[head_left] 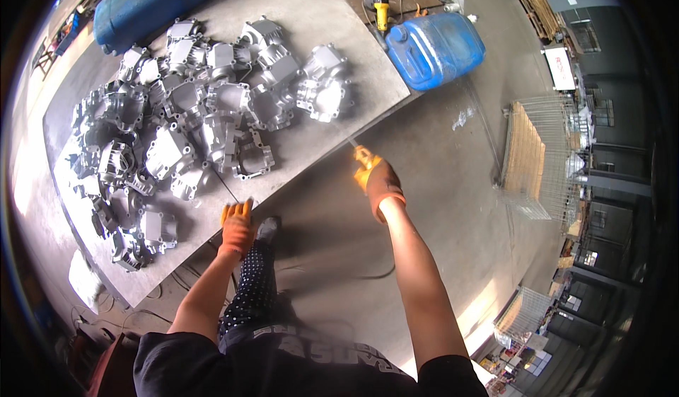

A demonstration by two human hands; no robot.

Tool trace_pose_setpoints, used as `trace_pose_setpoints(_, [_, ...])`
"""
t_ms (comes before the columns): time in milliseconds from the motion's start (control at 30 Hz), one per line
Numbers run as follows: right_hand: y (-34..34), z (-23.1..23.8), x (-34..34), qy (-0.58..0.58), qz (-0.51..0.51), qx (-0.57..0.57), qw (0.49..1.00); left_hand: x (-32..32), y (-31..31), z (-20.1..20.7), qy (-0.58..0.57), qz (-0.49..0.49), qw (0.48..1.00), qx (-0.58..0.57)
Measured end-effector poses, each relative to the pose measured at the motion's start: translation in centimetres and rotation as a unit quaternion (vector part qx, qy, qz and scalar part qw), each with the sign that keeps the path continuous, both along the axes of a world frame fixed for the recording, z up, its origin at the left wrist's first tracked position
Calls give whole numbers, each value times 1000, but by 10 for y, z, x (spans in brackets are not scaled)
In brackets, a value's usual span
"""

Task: The person picks up metal castings from a rack and a table, using a high-pressure air nozzle to blow dust and debris off the interior and exterior surfaces before placing them in a pile on a metal table.

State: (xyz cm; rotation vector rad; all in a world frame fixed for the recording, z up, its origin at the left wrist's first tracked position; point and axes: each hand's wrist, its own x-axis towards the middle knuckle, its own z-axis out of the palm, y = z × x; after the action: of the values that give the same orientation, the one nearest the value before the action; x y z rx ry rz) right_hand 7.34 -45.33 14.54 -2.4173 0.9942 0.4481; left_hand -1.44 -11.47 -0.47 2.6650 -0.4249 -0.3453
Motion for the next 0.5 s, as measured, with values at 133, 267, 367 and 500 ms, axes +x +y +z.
trace_pose_setpoints(133, [-2, 16, -6, 94, 89, -196, 972, 72, -34, -19, -138, -52, 989, 33])
trace_pose_setpoints(267, [-15, -1, -10, 29, 161, -233, 959, 152, -46, -59, -181, -105, 971, 119])
trace_pose_setpoints(367, [-8, -8, -8, 15, 158, -268, 950, 201, -54, -56, -190, -192, 918, 289])
trace_pose_setpoints(500, [-1, -14, -4, 63, 167, -255, 950, 235, -59, -55, -145, -263, 862, 408])
